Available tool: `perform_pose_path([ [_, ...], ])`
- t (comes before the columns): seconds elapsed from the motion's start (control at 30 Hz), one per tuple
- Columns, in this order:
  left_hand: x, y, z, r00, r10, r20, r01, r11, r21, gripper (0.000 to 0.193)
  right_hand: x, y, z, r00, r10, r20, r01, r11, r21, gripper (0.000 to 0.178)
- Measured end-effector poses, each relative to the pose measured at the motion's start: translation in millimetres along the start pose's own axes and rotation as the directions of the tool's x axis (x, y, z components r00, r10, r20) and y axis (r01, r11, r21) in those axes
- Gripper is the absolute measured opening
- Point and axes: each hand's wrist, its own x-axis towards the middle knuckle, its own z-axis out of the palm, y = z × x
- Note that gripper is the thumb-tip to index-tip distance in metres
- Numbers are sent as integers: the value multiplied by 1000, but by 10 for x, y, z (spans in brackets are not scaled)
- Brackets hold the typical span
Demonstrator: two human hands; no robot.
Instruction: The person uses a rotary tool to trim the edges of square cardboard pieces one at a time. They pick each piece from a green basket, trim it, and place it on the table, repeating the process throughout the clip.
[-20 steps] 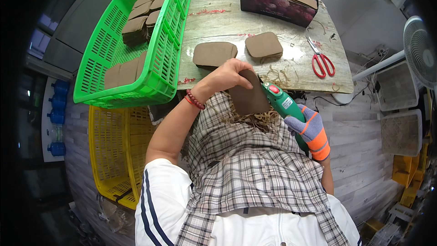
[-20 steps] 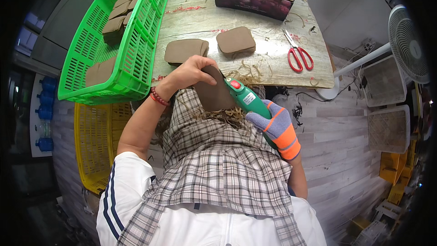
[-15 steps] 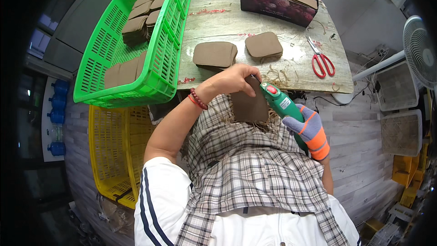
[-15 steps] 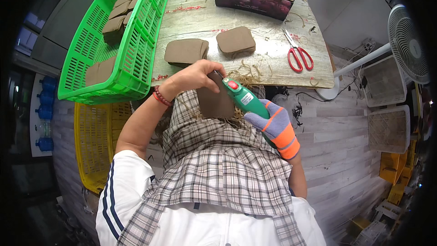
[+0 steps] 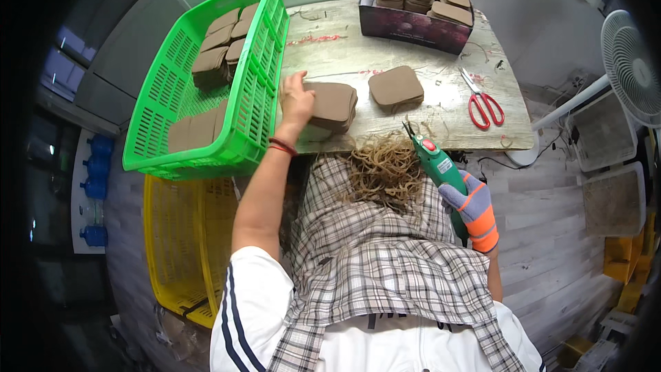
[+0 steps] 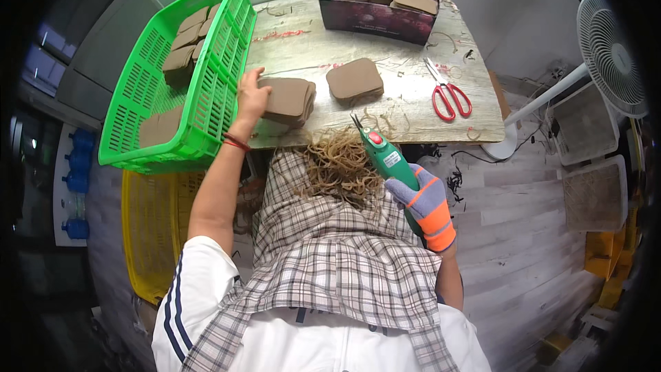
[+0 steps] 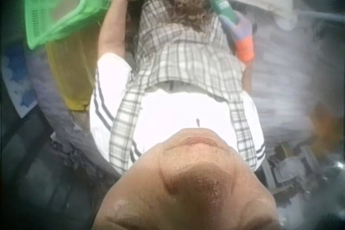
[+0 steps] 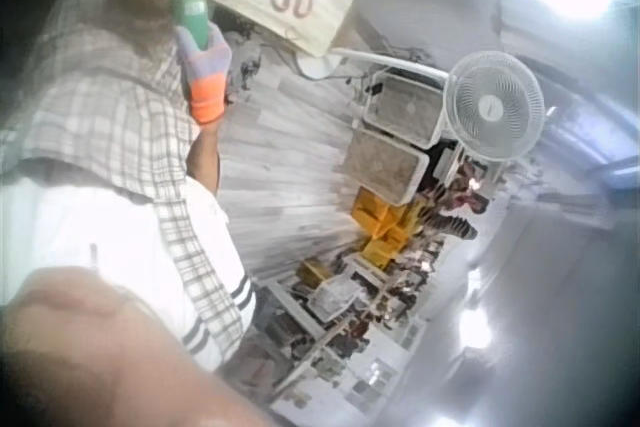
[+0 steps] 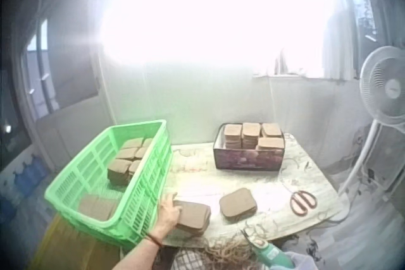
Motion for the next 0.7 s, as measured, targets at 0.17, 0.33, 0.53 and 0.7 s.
perform_pose_path([
  [0.17, -1, 881, 441, 873, 479, 88, -464, 763, 449, 50, 41, 110, -53, 998, -18, -54, 16, 999, -42, 37],
  [0.33, 37, 1199, 935, 894, 232, 385, -379, 847, 371, 59, -20, 48, -92, 996, -26, -82, 23, 999, -41, 29],
  [0.53, -402, 1457, 864, 967, 210, 142, -228, 966, 125, 55, 22, 105, -206, 984, -36, -177, 33, 999, -16, 31],
  [0.7, -650, 1441, 848, 966, 259, 9, -259, 961, 94, 51, 43, 152, -218, 980, -22, -198, 20, 1000, -11, 25],
])
